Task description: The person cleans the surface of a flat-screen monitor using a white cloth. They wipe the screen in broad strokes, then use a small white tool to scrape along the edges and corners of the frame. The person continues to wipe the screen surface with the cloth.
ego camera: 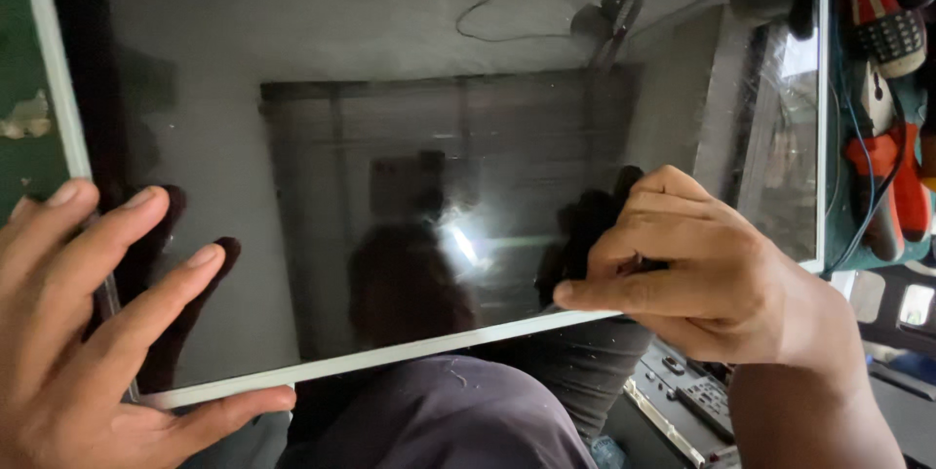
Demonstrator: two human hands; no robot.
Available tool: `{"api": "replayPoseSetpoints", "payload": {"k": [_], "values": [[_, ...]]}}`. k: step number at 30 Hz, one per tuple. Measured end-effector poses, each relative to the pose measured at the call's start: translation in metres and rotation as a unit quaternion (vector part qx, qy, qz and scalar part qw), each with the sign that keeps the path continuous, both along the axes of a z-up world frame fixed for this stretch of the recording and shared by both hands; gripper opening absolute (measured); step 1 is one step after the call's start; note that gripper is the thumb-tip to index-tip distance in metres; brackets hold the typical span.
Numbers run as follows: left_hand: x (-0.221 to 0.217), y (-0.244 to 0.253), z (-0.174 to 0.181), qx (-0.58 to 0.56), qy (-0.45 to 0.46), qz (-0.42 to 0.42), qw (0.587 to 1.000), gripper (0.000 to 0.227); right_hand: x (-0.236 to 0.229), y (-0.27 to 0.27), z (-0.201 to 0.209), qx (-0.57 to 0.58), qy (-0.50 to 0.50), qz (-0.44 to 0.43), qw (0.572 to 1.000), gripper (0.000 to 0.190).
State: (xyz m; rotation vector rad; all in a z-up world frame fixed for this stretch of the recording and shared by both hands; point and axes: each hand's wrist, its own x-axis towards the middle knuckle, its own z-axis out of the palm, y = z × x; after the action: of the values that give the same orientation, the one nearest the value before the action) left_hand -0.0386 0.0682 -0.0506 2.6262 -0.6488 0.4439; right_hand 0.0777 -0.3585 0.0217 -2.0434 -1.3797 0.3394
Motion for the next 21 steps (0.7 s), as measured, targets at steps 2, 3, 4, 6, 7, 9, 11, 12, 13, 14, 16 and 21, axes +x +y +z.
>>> {"api": "replayPoseSetpoints", "payload": {"k": [2,3,4,6,7,9,11,12,13,14,16,21], "values": [[0.004,0.001,0.004,0.013,-0.008,-0.024,1.000,0.103,0.000,0.004,-0.004,0.014,-0.045,-0.045,0.998,0.029],[0.004,0.002,0.002,0.012,-0.006,-0.027,1.000,0.103,-0.001,0.004,-0.003,0.012,-0.044,-0.048,0.998,0.029],[0.003,0.004,0.000,0.015,-0.011,-0.029,0.999,0.105,-0.001,0.004,-0.002,0.009,-0.027,-0.028,0.999,0.028],[0.004,0.004,-0.001,0.018,-0.016,-0.029,0.999,0.106,0.001,0.002,-0.001,0.006,-0.010,-0.007,1.000,0.029],[0.003,0.003,0.001,0.018,-0.008,-0.025,0.999,0.105,0.002,0.001,0.000,0.002,-0.010,0.000,1.000,0.029],[0.002,0.002,0.004,0.019,0.000,-0.021,1.000,0.103,0.004,0.002,0.000,-0.003,-0.010,0.006,1.000,0.031],[0.003,0.001,0.005,0.020,-0.005,-0.025,0.999,0.102,0.004,0.006,-0.003,0.011,-0.029,-0.003,1.000,0.034],[0.003,0.001,0.004,0.018,-0.004,-0.029,0.999,0.102,0.006,0.007,-0.001,0.010,-0.028,-0.006,1.000,0.034],[0.003,0.001,0.003,0.017,0.003,-0.023,1.000,0.103,0.008,0.009,0.001,0.006,-0.016,0.012,1.000,0.031],[0.002,0.001,0.003,0.015,0.009,-0.017,1.000,0.103,0.010,0.010,0.002,0.002,-0.004,0.030,1.000,0.030],[0.002,0.001,0.005,0.017,0.007,-0.022,1.000,0.102,0.015,0.004,0.009,-0.013,0.014,0.038,0.999,0.032],[0.005,0.004,0.004,0.034,-0.012,-0.046,0.998,0.104,0.018,0.011,0.013,-0.032,0.008,0.033,0.999,0.034]]}}
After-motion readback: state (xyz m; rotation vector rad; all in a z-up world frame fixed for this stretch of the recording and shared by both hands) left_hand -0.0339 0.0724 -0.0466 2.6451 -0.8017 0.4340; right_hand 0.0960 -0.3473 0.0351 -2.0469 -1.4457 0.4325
